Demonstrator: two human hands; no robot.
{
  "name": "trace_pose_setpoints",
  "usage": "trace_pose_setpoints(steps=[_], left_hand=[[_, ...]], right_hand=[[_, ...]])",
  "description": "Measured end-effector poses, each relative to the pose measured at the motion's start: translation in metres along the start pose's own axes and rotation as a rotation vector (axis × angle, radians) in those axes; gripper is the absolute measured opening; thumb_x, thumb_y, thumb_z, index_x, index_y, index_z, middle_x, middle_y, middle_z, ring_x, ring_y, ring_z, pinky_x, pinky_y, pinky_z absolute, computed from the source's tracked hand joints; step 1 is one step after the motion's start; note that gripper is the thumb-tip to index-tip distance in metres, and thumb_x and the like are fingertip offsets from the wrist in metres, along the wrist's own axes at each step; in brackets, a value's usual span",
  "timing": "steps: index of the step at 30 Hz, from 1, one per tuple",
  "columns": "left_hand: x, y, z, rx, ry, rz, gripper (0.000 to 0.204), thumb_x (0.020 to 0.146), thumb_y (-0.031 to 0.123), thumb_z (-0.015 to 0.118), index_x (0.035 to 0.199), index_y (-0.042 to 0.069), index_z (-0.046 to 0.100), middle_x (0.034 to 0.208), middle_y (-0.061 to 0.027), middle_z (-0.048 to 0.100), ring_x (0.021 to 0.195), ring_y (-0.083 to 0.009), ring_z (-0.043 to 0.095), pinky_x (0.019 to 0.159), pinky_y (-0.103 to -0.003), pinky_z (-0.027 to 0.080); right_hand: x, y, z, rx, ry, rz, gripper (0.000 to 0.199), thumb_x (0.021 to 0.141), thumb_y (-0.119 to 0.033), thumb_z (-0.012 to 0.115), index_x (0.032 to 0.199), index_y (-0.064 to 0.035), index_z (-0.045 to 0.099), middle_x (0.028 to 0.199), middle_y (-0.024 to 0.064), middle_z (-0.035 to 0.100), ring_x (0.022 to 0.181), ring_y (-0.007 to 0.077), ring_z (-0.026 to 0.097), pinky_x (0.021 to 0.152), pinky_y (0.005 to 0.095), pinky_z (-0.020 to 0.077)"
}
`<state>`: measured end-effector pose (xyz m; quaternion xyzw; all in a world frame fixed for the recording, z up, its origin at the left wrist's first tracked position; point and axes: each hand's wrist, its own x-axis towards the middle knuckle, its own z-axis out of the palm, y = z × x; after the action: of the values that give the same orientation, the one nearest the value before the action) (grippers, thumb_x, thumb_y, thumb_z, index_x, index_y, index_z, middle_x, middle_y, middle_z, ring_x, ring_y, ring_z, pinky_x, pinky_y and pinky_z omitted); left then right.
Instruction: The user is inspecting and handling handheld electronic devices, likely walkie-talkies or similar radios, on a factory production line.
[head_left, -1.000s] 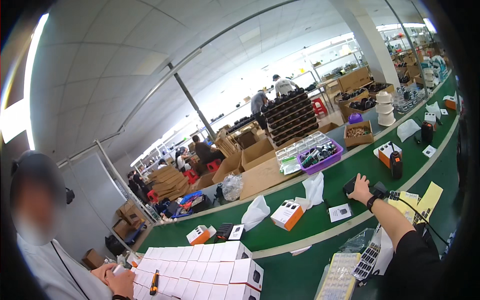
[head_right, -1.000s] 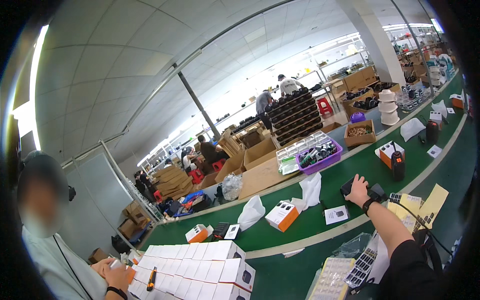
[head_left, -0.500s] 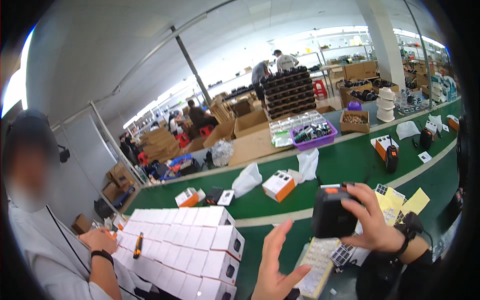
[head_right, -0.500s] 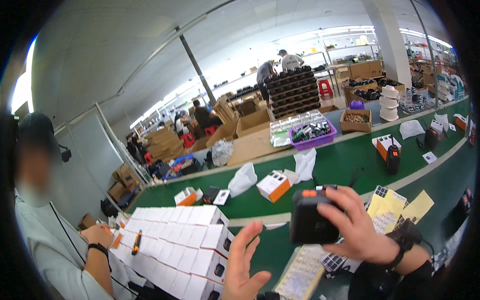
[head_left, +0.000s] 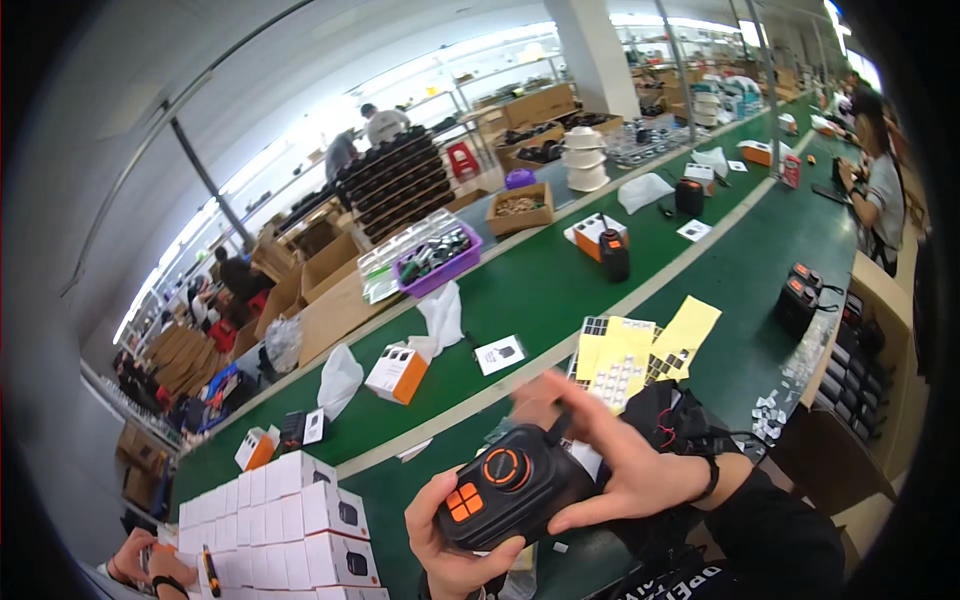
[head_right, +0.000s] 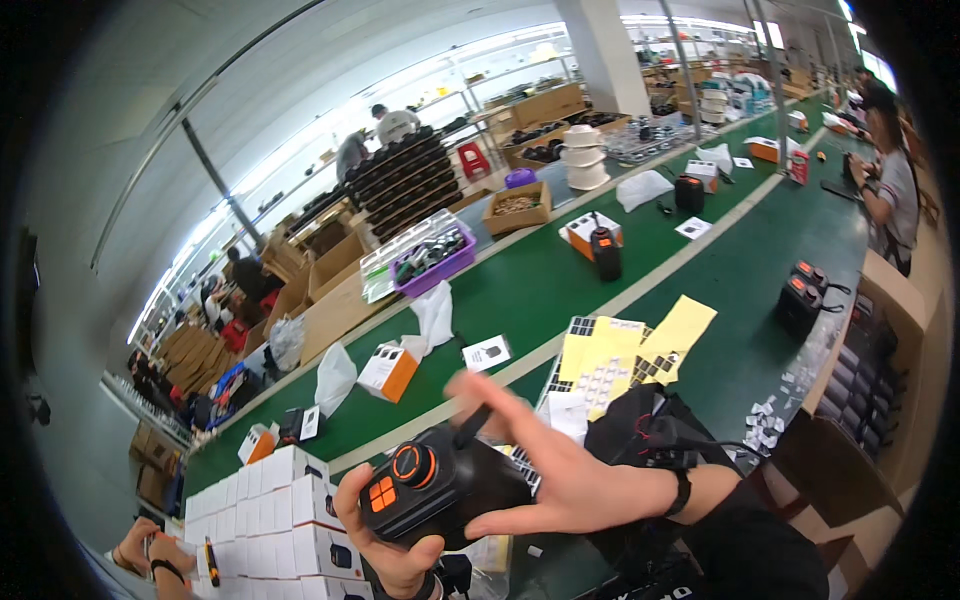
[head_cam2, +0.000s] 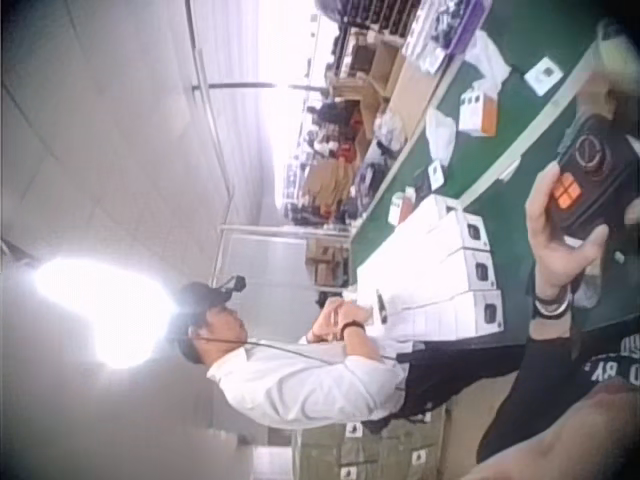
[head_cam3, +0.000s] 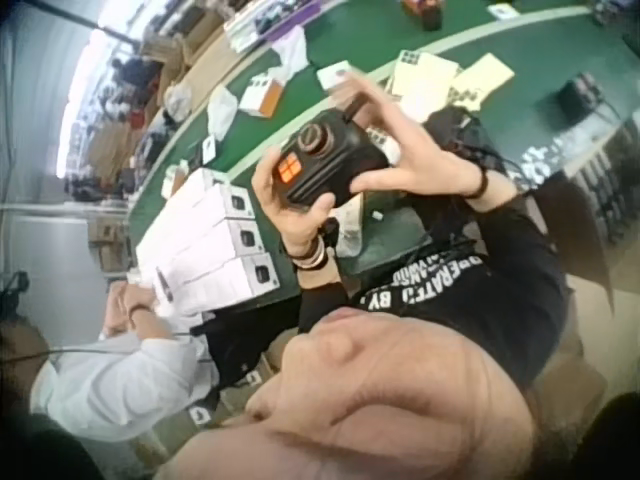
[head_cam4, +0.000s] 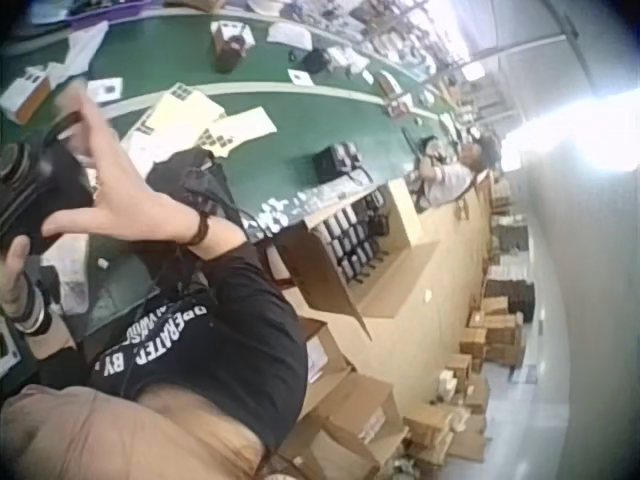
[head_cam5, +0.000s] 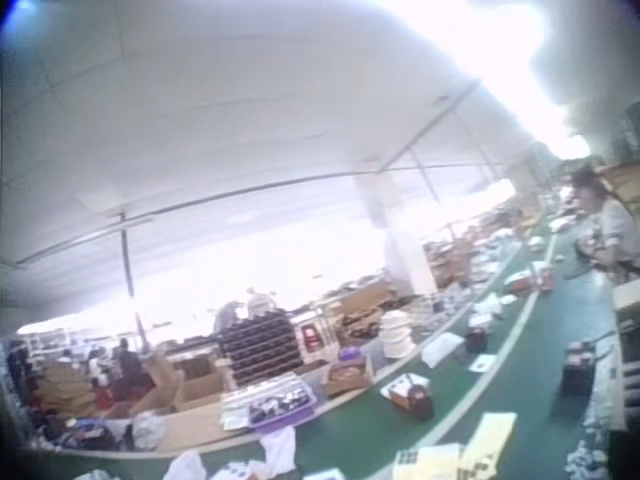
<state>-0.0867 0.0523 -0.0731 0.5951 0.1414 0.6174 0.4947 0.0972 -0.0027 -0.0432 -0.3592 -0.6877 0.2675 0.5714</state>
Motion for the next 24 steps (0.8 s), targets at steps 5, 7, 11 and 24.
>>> trace_pose_setpoints(steps=[5,7,11,24], left_hand=[[-0.001,-0.001,0.004,0.155,-0.034,-0.028,0.076,0.062,0.042,0.078,0.117,0.003,0.042,0.102,-0.0101,0.049,0.093,-0.0195,0.053,0.083,-0.029,0.043],[0.001,-0.003,0.005,0.109,-0.010,-0.026,0.073,0.063,0.035,0.079,0.116,0.000,0.042,0.104,-0.0120,0.049,0.093,-0.0196,0.053,0.083,-0.029,0.044],[0.009,-0.010,0.007,0.090,0.036,-0.079,0.068,0.070,0.038,0.073,0.116,-0.002,0.043,0.106,-0.0118,0.050,0.095,-0.0191,0.052,0.085,-0.029,0.042],[0.016,-0.013,0.002,0.178,0.029,-0.129,0.056,0.083,0.041,0.056,0.118,0.000,0.039,0.107,-0.0131,0.053,0.094,-0.0198,0.056,0.079,-0.029,0.048]], right_hand=[[0.005,0.003,-0.005,0.198,-0.132,0.150,0.084,0.074,-0.016,0.074,0.137,-0.0010,0.021,0.124,0.0122,0.046,0.109,0.0182,0.050,0.094,0.0311,0.0388],[0.005,0.006,-0.005,0.248,-0.125,0.195,0.083,0.075,-0.016,0.073,0.137,-0.0014,0.020,0.125,0.0121,0.045,0.110,0.0180,0.050,0.095,0.0312,0.0384],[0.005,0.014,-0.001,0.425,-0.053,0.304,0.075,0.082,-0.019,0.065,0.137,-0.0002,0.018,0.123,0.0133,0.044,0.113,0.0178,0.046,0.094,0.0307,0.0388],[0.011,0.020,0.002,0.540,-0.070,0.379,0.058,0.091,-0.023,0.052,0.134,0.0012,0.023,0.123,0.0130,0.043,0.107,0.0156,0.048,0.090,0.0302,0.0416]])
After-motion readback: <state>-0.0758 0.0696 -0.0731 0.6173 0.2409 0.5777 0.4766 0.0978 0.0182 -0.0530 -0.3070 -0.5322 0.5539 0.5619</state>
